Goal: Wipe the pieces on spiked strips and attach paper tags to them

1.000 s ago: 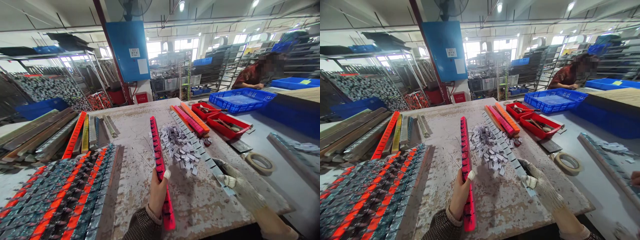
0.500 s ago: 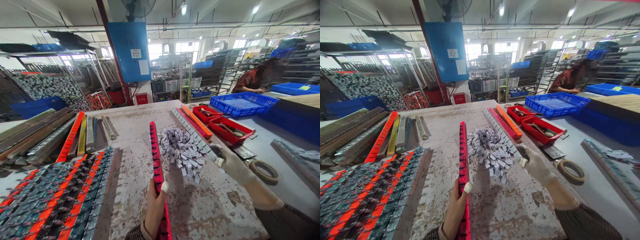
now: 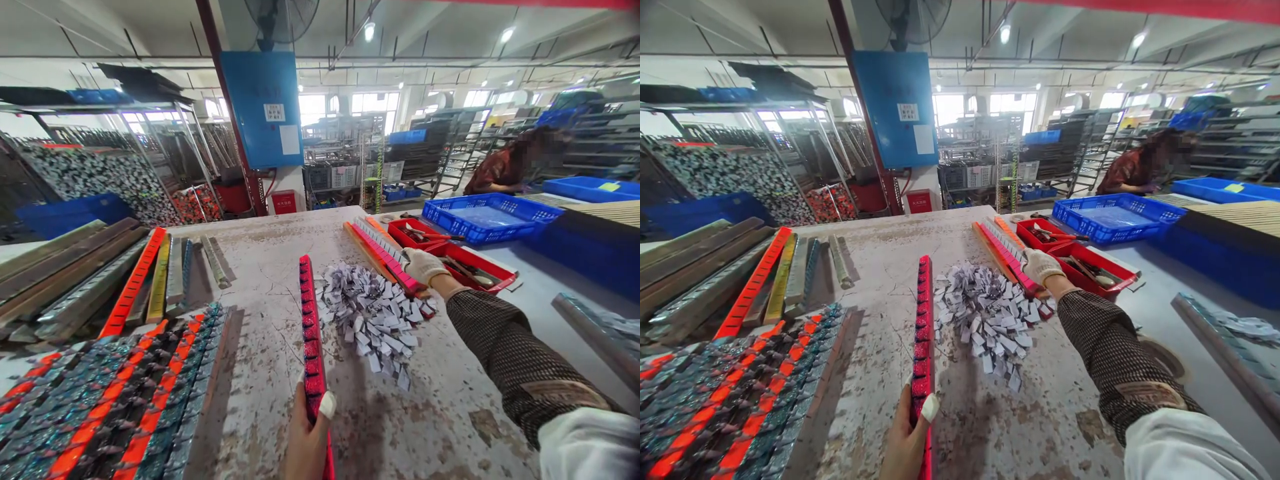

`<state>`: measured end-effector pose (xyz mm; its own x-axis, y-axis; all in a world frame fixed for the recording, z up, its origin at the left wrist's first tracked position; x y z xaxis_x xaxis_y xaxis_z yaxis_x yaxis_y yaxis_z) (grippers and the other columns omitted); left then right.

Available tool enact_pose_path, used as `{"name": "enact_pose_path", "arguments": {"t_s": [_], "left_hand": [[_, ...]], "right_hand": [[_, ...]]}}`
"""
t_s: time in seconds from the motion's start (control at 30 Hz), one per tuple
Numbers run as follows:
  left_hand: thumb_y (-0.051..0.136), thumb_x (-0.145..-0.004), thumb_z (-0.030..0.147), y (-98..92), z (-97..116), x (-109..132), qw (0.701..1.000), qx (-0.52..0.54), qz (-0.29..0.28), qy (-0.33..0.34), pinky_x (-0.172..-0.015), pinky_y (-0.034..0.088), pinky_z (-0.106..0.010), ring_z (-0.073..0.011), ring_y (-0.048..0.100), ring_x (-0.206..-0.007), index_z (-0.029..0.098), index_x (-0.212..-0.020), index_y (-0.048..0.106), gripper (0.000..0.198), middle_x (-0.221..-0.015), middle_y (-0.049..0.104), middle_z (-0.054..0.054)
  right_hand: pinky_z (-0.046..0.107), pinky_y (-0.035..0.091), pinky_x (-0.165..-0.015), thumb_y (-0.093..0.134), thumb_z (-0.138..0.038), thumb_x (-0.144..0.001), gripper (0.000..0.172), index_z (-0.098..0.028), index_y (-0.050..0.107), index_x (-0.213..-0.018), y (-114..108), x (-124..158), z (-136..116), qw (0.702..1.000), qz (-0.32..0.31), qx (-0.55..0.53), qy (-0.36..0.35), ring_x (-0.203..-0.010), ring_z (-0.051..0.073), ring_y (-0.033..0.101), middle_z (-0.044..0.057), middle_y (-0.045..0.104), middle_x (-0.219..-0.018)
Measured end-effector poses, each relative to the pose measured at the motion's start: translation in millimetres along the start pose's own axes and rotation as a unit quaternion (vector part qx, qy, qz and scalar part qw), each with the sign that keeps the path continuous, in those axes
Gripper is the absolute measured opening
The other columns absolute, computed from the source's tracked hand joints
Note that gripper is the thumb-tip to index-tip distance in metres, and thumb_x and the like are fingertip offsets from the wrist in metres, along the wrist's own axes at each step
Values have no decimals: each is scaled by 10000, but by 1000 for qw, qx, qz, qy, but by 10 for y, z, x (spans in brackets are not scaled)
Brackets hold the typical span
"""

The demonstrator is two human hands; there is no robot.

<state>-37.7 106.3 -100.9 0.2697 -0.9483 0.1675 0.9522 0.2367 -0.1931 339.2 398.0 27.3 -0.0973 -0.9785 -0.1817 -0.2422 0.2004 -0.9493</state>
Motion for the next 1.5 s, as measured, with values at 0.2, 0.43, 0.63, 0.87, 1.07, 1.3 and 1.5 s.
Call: {"name": "enact_pose_path", "arguments": {"t_s": [0.2,0.43,0.63,0.87,1.07,1.3,1.5], "left_hand": [[590,-799,737,92,182,41,999,-19,-36,-2,-1196,368,-462,-373,479,-1418,150,-1368,563,818,-1470,575,-188],[527,-893,647,227,313,226,992,-50,-114,25,-1187,390,-457,-344,476,-1428,156,-1473,494,760,-1476,583,-151],[617,-884,444,398,469,529,957,-136,-240,91,-1153,417,-424,-333,553,-1349,199,-1510,494,684,-1434,626,-124],[662,-836,304,743,528,900,853,-321,-386,145,-1097,442,-407,-321,591,-1264,204,-1470,516,659,-1368,647,-122],[640,-871,347,886,693,997,790,-443,-363,217,-990,524,-432,-324,632,-1129,232,-1289,644,434,-1245,637,-128],[635,-856,210,789,1258,-216,822,-453,-132,318,-1036,508,-373,-265,629,-1184,199,-1219,623,363,-1246,660,-116],[560,-862,262,915,1415,-1545,798,-511,-65,314,-1184,325,-584,-400,415,-1418,121,-1286,553,447,-1420,540,-222]], "right_hand": [[477,563,-960,637,-432,-983,413,-177,602,-1306,9,70,187,999,-5,23,22,-1119,241,651,101,635,-1296],[509,491,-1079,604,-361,-967,516,-126,525,-1420,-407,828,23,994,97,8,-48,-1325,343,548,205,563,-1429],[471,338,-1243,545,-242,-934,612,-225,412,-1531,-454,2532,-475,956,183,-5,-229,-1515,286,333,105,408,-1597],[627,292,-1217,617,-132,-701,819,-237,486,-1503,125,3628,-538,942,107,17,-317,-1519,387,293,128,389,-1608],[620,277,-1220,609,-127,-736,558,-236,665,-1280,308,3623,-232,947,98,7,-305,-1426,345,441,110,580,-1437],[597,285,-1202,579,-102,-702,547,-193,677,-1232,179,3299,-156,961,65,-9,-268,-1406,346,443,136,585,-1425],[579,183,-1215,634,-246,-748,409,-233,711,-1149,80,2928,-280,970,-79,-61,-224,-1203,288,569,82,671,-1262]]}}
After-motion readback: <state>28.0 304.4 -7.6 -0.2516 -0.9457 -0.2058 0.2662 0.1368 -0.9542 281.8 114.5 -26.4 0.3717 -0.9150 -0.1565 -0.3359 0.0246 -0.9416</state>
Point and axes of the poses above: each hand's wrist, its own x-axis away from the middle knuckle, its own y-axis out of the palm, z = x × y, the point moved 6 cm from there along -x, towards the middle knuckle
